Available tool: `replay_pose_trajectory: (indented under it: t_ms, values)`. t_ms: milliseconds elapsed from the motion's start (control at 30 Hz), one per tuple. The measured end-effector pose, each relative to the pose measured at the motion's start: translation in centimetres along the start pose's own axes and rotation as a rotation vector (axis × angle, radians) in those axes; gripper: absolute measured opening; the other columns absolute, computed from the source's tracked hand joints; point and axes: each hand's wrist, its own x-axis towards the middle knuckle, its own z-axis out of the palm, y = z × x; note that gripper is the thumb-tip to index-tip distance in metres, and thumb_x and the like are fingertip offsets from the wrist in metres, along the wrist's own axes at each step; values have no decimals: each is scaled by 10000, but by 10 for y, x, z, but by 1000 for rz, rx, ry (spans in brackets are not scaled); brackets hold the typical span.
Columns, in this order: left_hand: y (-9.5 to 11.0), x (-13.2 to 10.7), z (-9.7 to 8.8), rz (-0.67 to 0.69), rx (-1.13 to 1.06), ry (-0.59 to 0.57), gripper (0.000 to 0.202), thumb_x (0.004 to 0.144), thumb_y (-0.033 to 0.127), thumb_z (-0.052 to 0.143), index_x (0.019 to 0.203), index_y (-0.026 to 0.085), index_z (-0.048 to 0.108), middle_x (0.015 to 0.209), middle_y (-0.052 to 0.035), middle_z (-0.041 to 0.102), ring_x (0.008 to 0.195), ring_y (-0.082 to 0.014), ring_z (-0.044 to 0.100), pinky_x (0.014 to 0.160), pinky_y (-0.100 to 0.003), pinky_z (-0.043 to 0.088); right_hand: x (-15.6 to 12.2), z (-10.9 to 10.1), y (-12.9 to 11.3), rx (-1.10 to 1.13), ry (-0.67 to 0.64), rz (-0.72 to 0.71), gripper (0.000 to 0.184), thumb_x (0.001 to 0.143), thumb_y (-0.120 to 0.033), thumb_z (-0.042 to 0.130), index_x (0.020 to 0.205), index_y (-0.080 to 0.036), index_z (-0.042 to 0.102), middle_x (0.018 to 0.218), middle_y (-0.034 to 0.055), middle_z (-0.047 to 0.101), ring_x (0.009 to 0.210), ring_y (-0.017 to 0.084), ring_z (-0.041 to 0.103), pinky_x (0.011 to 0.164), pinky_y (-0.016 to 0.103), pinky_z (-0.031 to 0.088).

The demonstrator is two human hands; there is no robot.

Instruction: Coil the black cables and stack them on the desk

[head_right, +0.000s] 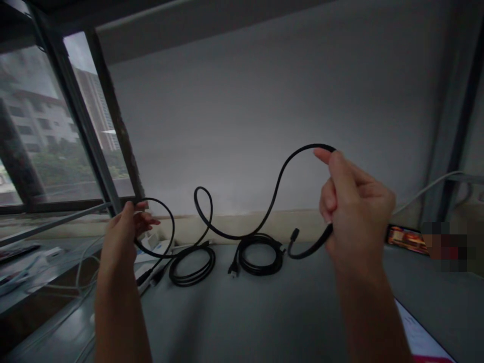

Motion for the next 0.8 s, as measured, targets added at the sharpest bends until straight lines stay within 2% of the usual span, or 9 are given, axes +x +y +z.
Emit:
replay_pose_trajectory:
  t_ms: [133,233,333,467,567,667,733,800]
  values:
    - [2,4,-6,94,-169,118,185,832,329,338,729,205,429,414,77,450,380,-75,472,402,-140,359,5,-8,-3,-43,-34,-6,212,774,-353,573,805,-206,722,313,-81,258,279,43,185,299,250,65]
    - [5,1,-4,27,-171,2,171,835,349,356,755,208,412,428,74,458,398,-79,490,401,-138,359,1,-5,-3,-144,-5,-117,246,760,-389,582,842,-208,726,307,-72,313,268,48,220,285,236,86]
    - [6,-6,5,-94,-67,-197,165,799,344,453,858,198,404,507,44,523,429,-110,546,409,-152,394,-8,4,1,-245,-29,-231,265,759,-349,587,880,-155,721,325,-73,346,273,50,259,277,219,140]
    - [7,-21,26,-139,36,-340,427,744,319,583,1073,184,347,794,-64,632,536,-154,617,537,-237,521,-19,13,11,-298,-225,-238,260,755,-337,587,915,-174,711,378,-80,347,309,38,270,295,203,199]
    - [11,-31,42,-166,-170,-372,460,743,145,569,1135,188,333,861,-63,639,621,-131,633,602,-199,528,-24,17,20,-344,-373,-282,248,749,-356,591,922,-225,709,423,-63,431,342,50,295,319,208,236]
    - [17,-38,53,-259,-384,-398,305,751,54,500,1028,165,437,827,-25,642,605,-70,599,570,-130,488,-25,19,26,-413,-451,-370,239,752,-346,587,926,-237,708,498,-36,547,383,66,346,354,218,277]
    - [22,-41,57,-331,-425,-457,115,784,104,462,885,140,506,802,-23,641,517,-41,531,511,-129,452,-25,19,28,-468,-476,-419,237,758,-344,579,914,-227,713,524,-25,589,397,74,366,373,224,295]
    - [25,-45,59,-347,-409,-534,97,803,173,450,783,130,535,782,-25,641,462,-29,462,474,-144,412,-25,20,30,-522,-501,-463,237,766,-340,569,904,-215,717,546,-17,621,398,75,372,388,228,307]
